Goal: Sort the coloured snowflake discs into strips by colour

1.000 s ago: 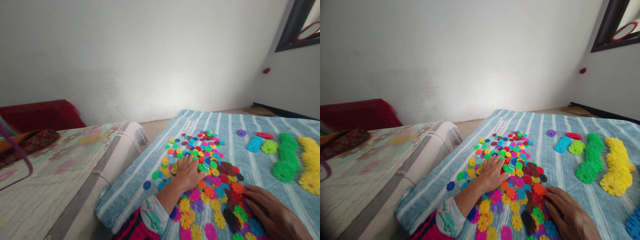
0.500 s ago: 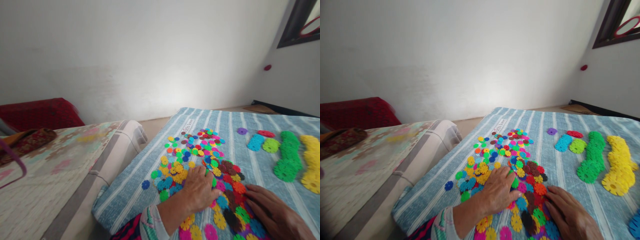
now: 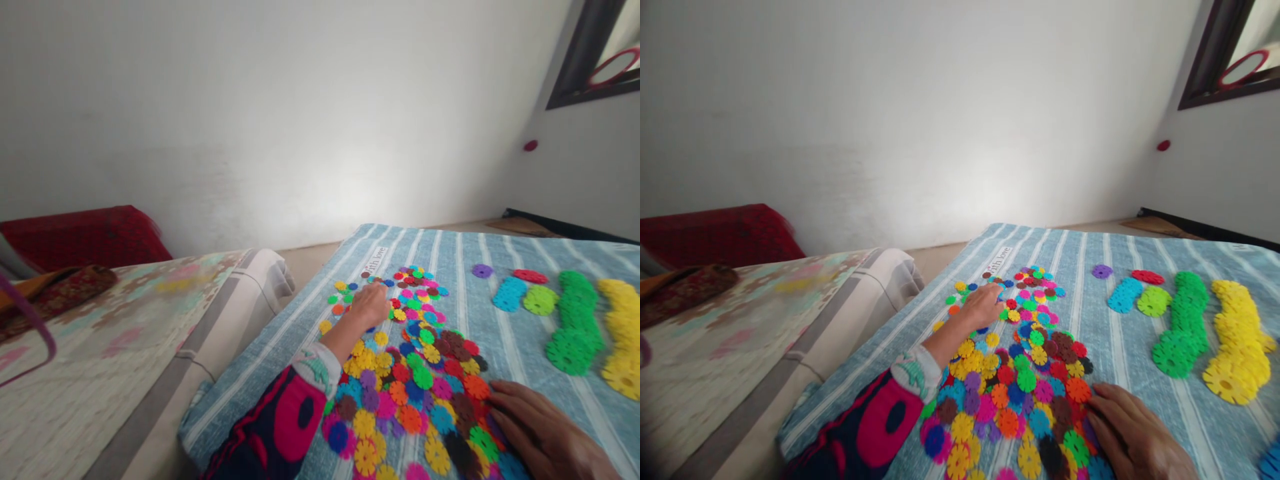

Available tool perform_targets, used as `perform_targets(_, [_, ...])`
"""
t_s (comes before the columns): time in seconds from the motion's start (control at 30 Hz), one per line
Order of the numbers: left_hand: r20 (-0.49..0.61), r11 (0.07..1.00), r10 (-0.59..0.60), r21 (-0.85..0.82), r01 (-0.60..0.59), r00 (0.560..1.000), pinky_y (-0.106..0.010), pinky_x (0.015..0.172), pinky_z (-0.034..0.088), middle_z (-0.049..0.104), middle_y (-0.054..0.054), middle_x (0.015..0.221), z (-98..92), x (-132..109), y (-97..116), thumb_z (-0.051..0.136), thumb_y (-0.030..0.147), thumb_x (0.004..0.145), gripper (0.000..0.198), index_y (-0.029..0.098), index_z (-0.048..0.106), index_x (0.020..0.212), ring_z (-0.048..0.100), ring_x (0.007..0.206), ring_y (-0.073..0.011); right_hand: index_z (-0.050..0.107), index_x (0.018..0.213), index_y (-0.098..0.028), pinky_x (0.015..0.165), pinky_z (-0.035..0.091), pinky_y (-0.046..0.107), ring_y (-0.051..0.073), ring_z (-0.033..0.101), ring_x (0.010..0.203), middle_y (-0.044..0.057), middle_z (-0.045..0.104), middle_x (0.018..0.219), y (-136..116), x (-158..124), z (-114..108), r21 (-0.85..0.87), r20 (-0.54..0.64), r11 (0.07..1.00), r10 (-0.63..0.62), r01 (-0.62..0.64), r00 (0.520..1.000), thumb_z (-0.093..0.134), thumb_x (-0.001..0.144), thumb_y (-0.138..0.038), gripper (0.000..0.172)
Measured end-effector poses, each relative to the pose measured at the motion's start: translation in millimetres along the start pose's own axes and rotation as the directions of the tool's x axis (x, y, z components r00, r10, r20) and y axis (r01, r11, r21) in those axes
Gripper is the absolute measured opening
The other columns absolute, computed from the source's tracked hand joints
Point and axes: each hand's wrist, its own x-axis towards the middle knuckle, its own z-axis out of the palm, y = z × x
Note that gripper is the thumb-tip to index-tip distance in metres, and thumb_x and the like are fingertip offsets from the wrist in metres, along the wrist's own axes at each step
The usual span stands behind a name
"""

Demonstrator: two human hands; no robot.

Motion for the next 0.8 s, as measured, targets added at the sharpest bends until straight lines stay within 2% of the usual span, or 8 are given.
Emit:
perform_targets(0.13, [0.047, 0.999, 0.032, -0.004, -0.032, 0.998, -0.033, 0.106, 0.034, 0.047, -0.007, 0.138, 3.0, 43.2, -16.7, 0.046, 0.028, 0.086, 0.040, 0.021, 0.046, 0.126, 0.042, 0.128, -0.0210, 0.074, 0.090, -0.027, 0.069, 0.061, 0.030, 0.021, 0.071, 0.085, 0.003, 0.073, 0.098, -2.0, 4.6, -3.1, -0.030, -0.044, 0.999, -0.045, 0.044, 0.998, 0.039, 0.091, -0.046, 0.039])
perform_targets(0.27, [0.117, 0.999, 0.032, 0.010, -0.033, 0.993, -0.042, 0.105, 0.035, 0.044, -0.011, 0.140, 12.0, 55.0, -27.7, 0.049, 0.038, 0.086, 0.046, 0.019, 0.044, 0.127, 0.040, 0.129, -0.0258, 0.074, 0.089, -0.027, 0.069, 0.061, 0.028, 0.020, 0.071, 0.085, 0.003, 0.073, 0.098, -4.6, 9.3, -6.9, -0.025, -0.045, 0.998, -0.059, 0.058, 0.997, 0.036, 0.092, -0.045, 0.042])
perform_targets(0.43, [0.110, 0.999, 0.013, 0.043, -0.018, 0.994, -0.053, 0.107, 0.027, 0.031, -0.011, 0.149, 22.2, 32.5, -37.2, 0.042, 0.047, 0.088, 0.052, 0.021, 0.038, 0.133, 0.029, 0.135, -0.0291, 0.074, 0.089, -0.029, 0.072, 0.061, 0.029, 0.020, 0.070, 0.088, 0.002, 0.073, 0.099, -5.0, 8.2, -6.7, 0.001, -0.026, 1.000, -0.021, 0.021, 0.999, 0.039, 0.091, -0.046, 0.039])
perform_targets(0.53, [0.100, 0.998, 0.020, 0.061, -0.026, 0.995, -0.055, 0.106, 0.027, 0.030, -0.010, 0.149, 21.8, 11.5, -39.6, 0.041, 0.050, 0.088, 0.053, 0.022, 0.038, 0.133, 0.028, 0.135, -0.0304, 0.074, 0.091, -0.029, 0.073, 0.061, 0.031, 0.021, 0.070, 0.089, 0.002, 0.072, 0.100, -2.0, 2.8, -1.9, 0.025, -0.012, 1.000, 0.015, -0.015, 1.000, 0.042, 0.089, -0.048, 0.037])
perform_targets(0.67, [0.072, 0.996, 0.036, 0.082, -0.042, 0.997, -0.049, 0.101, 0.035, 0.046, -0.010, 0.137, 14.4, -10.4, -38.2, 0.041, 0.048, 0.089, 0.042, 0.021, 0.050, 0.121, 0.041, 0.126, -0.0297, 0.073, 0.095, -0.029, 0.078, 0.059, 0.032, 0.022, 0.068, 0.093, 0.002, 0.071, 0.105, 1.1, -2.8, 4.7, 0.059, 0.020, 0.996, 0.067, -0.068, 0.998, 0.045, 0.088, -0.049, 0.035])
perform_targets(0.8, [0.042, 0.994, 0.007, 0.107, -0.011, 0.999, -0.049, 0.096, 0.040, 0.062, -0.013, 0.113, 6.9, -15.0, -35.4, 0.044, 0.039, 0.087, 0.031, 0.017, 0.060, 0.102, 0.054, 0.110, -0.0319, 0.072, 0.095, -0.029, 0.078, 0.059, 0.032, 0.021, 0.068, 0.093, 0.002, 0.070, 0.105, -0.8, -1.7, 4.3, 0.067, 0.029, 0.994, 0.086, -0.087, 0.996, 0.046, 0.088, -0.048, 0.033])
